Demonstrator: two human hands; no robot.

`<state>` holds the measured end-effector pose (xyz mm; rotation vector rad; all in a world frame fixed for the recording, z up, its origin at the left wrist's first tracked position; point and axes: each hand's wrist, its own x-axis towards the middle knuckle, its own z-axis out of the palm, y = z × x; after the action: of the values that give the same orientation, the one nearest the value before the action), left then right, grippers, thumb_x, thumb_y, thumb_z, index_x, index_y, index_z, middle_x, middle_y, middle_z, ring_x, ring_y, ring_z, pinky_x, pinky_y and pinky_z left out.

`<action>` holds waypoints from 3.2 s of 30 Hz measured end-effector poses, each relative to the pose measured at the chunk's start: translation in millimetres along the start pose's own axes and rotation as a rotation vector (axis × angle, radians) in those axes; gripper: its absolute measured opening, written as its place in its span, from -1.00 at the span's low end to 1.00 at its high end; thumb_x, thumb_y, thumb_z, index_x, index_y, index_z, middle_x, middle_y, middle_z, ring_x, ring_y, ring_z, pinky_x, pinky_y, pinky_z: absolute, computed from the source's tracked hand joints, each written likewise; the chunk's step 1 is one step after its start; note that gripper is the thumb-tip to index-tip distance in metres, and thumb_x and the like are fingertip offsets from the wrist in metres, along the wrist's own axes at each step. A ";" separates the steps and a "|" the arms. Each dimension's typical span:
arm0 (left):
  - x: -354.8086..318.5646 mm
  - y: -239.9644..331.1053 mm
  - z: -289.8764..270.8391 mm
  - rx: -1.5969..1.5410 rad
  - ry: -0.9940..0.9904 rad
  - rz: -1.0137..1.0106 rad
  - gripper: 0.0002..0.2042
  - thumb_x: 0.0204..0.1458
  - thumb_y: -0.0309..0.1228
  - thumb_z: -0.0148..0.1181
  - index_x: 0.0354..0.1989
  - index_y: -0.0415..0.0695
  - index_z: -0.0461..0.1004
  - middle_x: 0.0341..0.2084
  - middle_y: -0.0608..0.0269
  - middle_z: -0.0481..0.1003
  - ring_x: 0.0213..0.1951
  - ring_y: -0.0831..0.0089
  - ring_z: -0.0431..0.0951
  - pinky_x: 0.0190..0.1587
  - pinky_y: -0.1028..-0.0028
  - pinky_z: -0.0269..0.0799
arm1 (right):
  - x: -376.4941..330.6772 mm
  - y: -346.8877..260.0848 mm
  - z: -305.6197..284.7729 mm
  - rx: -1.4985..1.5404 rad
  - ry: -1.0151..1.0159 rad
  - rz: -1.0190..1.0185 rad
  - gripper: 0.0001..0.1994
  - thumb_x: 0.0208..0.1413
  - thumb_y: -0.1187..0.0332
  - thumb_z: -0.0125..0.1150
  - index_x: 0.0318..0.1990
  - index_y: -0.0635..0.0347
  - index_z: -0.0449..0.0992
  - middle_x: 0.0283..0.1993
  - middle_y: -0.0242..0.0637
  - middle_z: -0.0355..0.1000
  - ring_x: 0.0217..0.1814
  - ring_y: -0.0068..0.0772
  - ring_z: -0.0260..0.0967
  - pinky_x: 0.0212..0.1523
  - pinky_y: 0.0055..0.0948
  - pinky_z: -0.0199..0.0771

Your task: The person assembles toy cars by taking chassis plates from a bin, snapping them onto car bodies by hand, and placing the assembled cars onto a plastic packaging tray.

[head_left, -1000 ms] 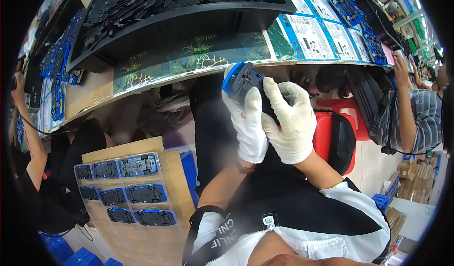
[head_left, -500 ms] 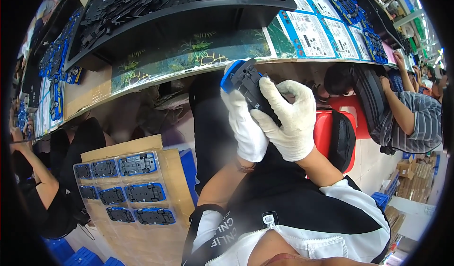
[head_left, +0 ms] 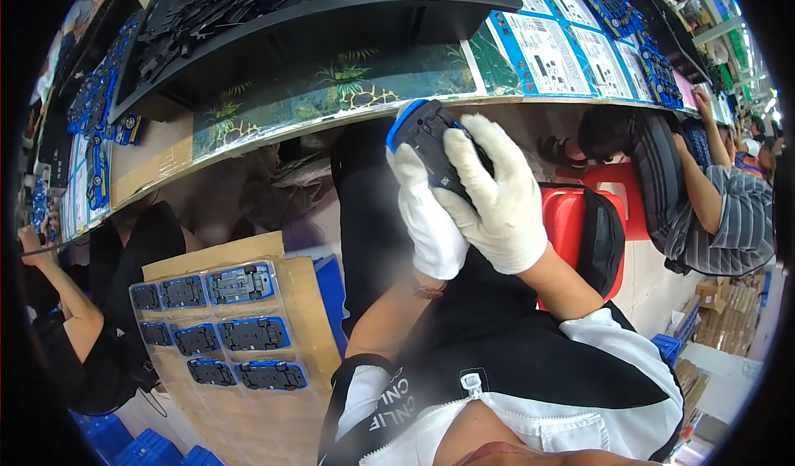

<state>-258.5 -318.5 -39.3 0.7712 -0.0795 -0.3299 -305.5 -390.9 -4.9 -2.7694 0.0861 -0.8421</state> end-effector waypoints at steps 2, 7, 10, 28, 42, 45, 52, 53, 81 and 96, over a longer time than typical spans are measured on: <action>2.1 1.3 0.1 -0.117 -0.003 -0.109 -0.43 0.34 0.10 -0.28 0.22 -0.13 0.28 0.08 0.20 0.43 0.10 0.41 0.44 0.17 0.37 0.36 | 4.4 3.4 -0.5 0.011 -0.047 -0.013 -0.39 -0.11 0.32 0.41 0.17 0.18 0.39 0.20 0.02 0.30 0.23 0.09 0.31 0.16 -0.12 0.41; 4.4 3.7 2.3 -0.173 -0.023 -0.087 -0.48 0.31 0.03 -0.15 0.24 -0.11 0.23 0.10 0.18 0.40 0.11 0.39 0.42 0.17 0.35 0.36 | 16.7 9.6 -7.5 -0.026 -0.118 -0.169 -0.42 -0.12 0.26 0.37 0.12 0.17 0.37 0.20 -0.02 0.31 0.26 0.06 0.28 0.24 -0.12 0.29; 12.4 3.0 3.8 -0.120 -0.005 -0.050 -0.55 0.22 -0.34 0.20 0.21 -0.11 0.19 0.05 0.24 0.40 0.04 0.47 0.43 0.14 0.40 0.37 | 24.2 17.1 -6.4 -0.051 -0.157 -0.203 -0.47 -0.07 0.29 0.29 0.11 0.19 0.35 0.20 -0.04 0.31 0.28 0.03 0.26 0.27 -0.12 0.25; 18.5 11.6 2.5 -0.008 0.137 -0.061 -0.62 0.20 -0.16 0.20 0.05 -0.11 0.34 -0.26 0.19 0.55 -0.25 0.45 0.57 -0.13 0.45 0.51 | -25.0 20.3 -4.9 1.361 -0.238 0.951 -0.27 0.04 0.29 0.46 0.35 0.21 0.25 0.18 -0.27 0.39 0.13 -0.51 0.34 0.09 -0.51 0.39; 18.8 21.1 -8.2 0.382 0.338 0.119 -0.55 0.23 -0.10 0.14 0.11 -0.20 0.35 -0.07 0.17 0.53 -0.10 0.37 0.54 0.03 0.34 0.46 | -24.2 -5.5 9.2 1.352 -0.112 0.828 -0.36 0.13 0.21 0.38 0.29 0.32 0.30 0.21 -0.24 0.36 0.22 -0.45 0.31 0.23 -0.44 0.31; 16.5 14.8 -19.9 0.686 0.165 0.321 -0.56 0.27 -0.18 0.10 0.18 -0.23 0.32 0.00 0.05 0.48 0.04 0.30 0.48 0.13 0.35 0.33 | -17.4 -8.1 9.4 1.285 -0.020 0.823 -0.34 0.12 0.16 0.38 0.28 0.36 0.32 0.22 -0.21 0.36 0.21 -0.39 0.33 0.24 -0.39 0.31; -8.4 76.7 -16.7 0.228 0.193 -0.006 -0.62 0.26 -0.41 0.08 0.22 -0.17 0.23 -0.03 0.11 0.48 0.03 0.35 0.51 0.12 0.38 0.44 | -3.2 -30.8 8.1 1.376 -0.209 0.716 -0.34 0.18 0.16 0.32 0.32 0.35 0.25 0.27 -0.22 0.30 0.28 -0.39 0.26 0.29 -0.41 0.24; -9.5 86.9 -18.2 0.239 0.203 0.032 -0.65 0.28 -0.35 0.07 0.19 -0.17 0.25 -0.07 0.13 0.49 -0.03 0.37 0.54 0.07 0.39 0.48 | 2.9 -37.6 3.4 1.358 -0.233 0.685 -0.37 0.21 0.18 0.29 0.32 0.34 0.25 0.26 -0.24 0.31 0.28 -0.41 0.27 0.29 -0.41 0.24; 324.4 471.5 -346.6 1.292 0.225 0.356 -0.65 0.26 -0.33 0.00 0.13 -0.27 0.46 0.03 0.12 0.48 0.07 0.26 0.44 0.15 0.33 0.31 | 32.2 199.7 -87.4 -0.027 0.578 0.486 -0.81 0.12 0.52 0.27 -0.10 0.22 0.58 -0.26 -0.20 0.52 -0.29 -0.30 0.47 -0.24 -0.45 0.46; 126.1 359.6 -128.0 1.851 0.163 1.067 -0.63 0.29 -0.13 -0.06 -0.05 -0.14 0.57 -0.23 0.11 0.60 -0.22 0.21 0.59 -0.19 0.23 0.49 | -16.2 373.3 -134.7 -0.259 0.562 1.222 -0.19 -0.20 0.11 0.49 0.28 0.14 0.32 0.23 -0.02 0.39 0.26 -0.05 0.35 0.23 -0.26 0.35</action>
<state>-20.2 -32.7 112.7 2.3854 -0.6692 1.0383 -388.2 -779.3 1.3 -1.9056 1.8085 -1.1493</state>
